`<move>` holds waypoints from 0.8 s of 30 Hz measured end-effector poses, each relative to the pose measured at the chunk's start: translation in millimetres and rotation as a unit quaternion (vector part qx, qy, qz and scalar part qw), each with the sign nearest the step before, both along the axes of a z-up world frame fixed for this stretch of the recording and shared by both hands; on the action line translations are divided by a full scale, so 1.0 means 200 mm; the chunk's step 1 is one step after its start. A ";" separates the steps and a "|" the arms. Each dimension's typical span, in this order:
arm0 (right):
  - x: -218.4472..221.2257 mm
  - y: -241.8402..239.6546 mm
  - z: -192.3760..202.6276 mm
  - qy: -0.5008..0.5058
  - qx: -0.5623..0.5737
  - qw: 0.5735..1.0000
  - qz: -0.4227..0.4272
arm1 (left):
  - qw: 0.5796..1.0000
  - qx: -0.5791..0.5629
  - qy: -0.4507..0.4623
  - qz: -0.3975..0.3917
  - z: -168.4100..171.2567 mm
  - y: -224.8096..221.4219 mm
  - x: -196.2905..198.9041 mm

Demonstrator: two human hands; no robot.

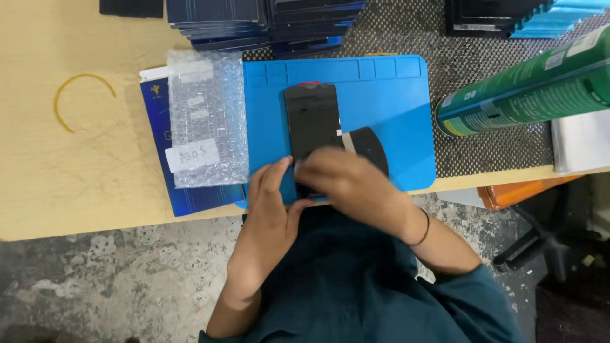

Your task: The person cleans a phone screen with a cloth and places the phone into a bubble-wrap sleeve.

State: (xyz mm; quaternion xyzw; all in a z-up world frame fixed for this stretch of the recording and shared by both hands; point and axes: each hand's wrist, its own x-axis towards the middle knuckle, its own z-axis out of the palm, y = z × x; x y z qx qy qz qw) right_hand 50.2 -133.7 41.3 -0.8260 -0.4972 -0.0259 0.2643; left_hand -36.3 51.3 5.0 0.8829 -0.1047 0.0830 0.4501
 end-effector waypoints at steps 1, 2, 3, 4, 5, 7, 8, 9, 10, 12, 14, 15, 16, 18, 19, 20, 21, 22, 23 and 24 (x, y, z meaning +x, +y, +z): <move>-0.01 -0.05 -0.01 0.001 0.000 1.000 0.000 | 1.000 0.000 0.001 0.000 0.01 0.00 0.01; -0.01 -0.09 -0.02 0.031 -0.009 0.998 0.049 | 1.000 -0.012 -0.006 -0.017 0.02 0.00 0.01; -0.03 -0.13 -0.03 0.061 -0.016 0.993 0.099 | 0.999 -0.023 -0.012 -0.034 0.03 0.01 0.02; 0.00 -0.14 -0.04 0.063 -0.015 0.993 0.099 | 0.999 -0.022 -0.011 -0.034 0.03 0.01 0.01; 0.03 -0.16 -0.05 0.044 -0.022 0.996 0.068 | 0.999 -0.022 0.000 -0.035 0.04 0.01 0.01; 0.05 -0.14 -0.05 0.025 -0.028 0.999 0.036 | 0.999 -0.021 0.011 -0.038 0.04 0.01 0.01; 0.04 -0.09 -0.04 0.018 -0.016 0.999 0.037 | 0.999 -0.009 0.005 -0.034 0.03 0.01 0.01; 0.03 -0.05 -0.03 0.009 -0.005 0.999 0.038 | 1.000 0.002 -0.001 -0.031 0.01 0.00 0.02; 0.02 -0.07 -0.02 0.009 -0.005 0.999 0.035 | 0.999 0.002 -0.002 -0.033 0.01 0.00 0.02; -0.02 -0.10 -0.01 0.014 -0.015 0.994 0.109 | 0.999 0.011 -0.006 -0.032 0.02 0.01 0.01; 0.02 -0.16 0.02 0.032 -0.035 0.993 0.111 | 0.999 0.007 -0.004 -0.033 0.03 0.01 0.01; 0.04 -0.19 0.04 0.047 -0.056 0.991 0.113 | 0.999 0.001 -0.003 -0.035 0.04 0.00 0.01; 0.05 -0.14 0.03 0.046 -0.056 0.991 0.115 | 0.999 0.001 -0.005 -0.033 0.03 0.00 0.02; 0.04 -0.04 0.01 -0.003 -0.003 0.996 0.092 | 0.999 0.016 -0.009 -0.026 0.01 0.00 0.02; 0.02 -0.04 0.01 -0.003 -0.004 0.996 0.090 | 0.999 0.015 -0.009 -0.028 0.00 0.00 0.01; 0.01 -0.04 0.00 -0.009 -0.010 0.994 0.106 | 0.999 0.017 -0.015 -0.026 0.00 0.00 0.01; -0.01 -0.04 0.00 -0.014 -0.015 0.992 0.124 | 0.999 0.019 -0.020 -0.022 0.00 0.00 0.01; 0.00 -0.11 0.00 -0.014 -0.015 0.992 0.124 | 0.999 0.020 -0.020 -0.022 0.01 -0.01 0.01; 0.00 -0.17 -0.02 0.003 -0.021 0.993 0.118 | 0.999 0.018 -0.020 -0.022 0.02 0.00 0.02; 0.01 -0.23 -0.03 0.019 -0.027 0.993 0.111 | 0.999 0.017 -0.020 -0.021 0.03 -0.01 0.02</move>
